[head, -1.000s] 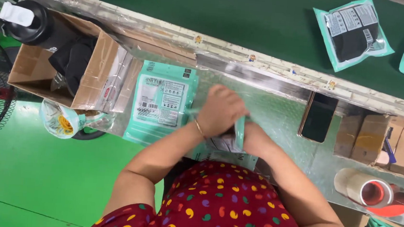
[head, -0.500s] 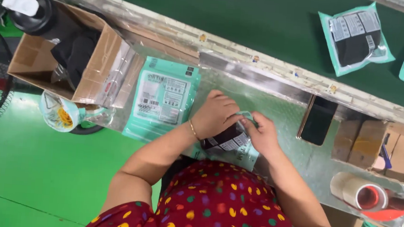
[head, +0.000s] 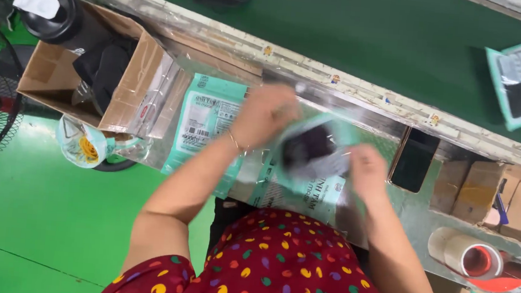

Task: Manually placing black face masks into individual green plastic packaging bags on a conveyor line.

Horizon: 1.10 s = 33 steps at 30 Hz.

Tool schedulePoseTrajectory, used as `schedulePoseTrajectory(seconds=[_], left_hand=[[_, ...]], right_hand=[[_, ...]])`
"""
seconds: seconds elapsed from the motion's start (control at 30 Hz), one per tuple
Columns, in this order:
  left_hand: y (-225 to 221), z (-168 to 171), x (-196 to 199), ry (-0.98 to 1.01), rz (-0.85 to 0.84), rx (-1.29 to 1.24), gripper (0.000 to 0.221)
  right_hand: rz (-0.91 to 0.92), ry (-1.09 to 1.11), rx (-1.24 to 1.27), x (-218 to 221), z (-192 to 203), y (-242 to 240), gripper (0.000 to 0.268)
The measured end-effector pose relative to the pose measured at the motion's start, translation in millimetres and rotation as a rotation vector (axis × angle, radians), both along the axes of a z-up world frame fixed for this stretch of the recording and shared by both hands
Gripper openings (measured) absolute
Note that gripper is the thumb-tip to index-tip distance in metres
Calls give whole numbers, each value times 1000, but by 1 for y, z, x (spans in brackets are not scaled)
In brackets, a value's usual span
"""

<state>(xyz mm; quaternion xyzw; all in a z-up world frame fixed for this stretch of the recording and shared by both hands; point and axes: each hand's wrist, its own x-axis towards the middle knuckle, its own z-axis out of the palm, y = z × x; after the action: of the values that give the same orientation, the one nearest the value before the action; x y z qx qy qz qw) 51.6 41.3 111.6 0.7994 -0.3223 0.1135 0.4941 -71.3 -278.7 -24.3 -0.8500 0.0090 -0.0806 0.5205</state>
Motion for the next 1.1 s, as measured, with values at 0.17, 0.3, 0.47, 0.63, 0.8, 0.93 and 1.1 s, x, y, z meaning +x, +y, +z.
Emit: schedulePoseTrajectory(seconds=[0.17,0.3,0.47,0.63,0.8,0.93,1.1], left_hand=[[40,-13,119,-388,401,198,63],[57,-59,214,-397,617,440,108],[45,-46,212,-256,455,845,47],[-20,9,71,-156,-462,403,43],[-22,-32,-23,-478,-236,-27,72],[-29,-98,-43,-67,-201,28,112],[-42,-148,-29,452,-251,-19,127]], right_hand=[[-325,103,1007,4,53,21,20],[-193,308,954,-12,-2,19,14],[-108,50,233,-11,62,34,23],[-82,-524,-728,16,165,64,68],[215,-288,-465,14,87,33,90],[327,-76,241,3,37,44,130],[309,-197,-56,6,34,56,130]])
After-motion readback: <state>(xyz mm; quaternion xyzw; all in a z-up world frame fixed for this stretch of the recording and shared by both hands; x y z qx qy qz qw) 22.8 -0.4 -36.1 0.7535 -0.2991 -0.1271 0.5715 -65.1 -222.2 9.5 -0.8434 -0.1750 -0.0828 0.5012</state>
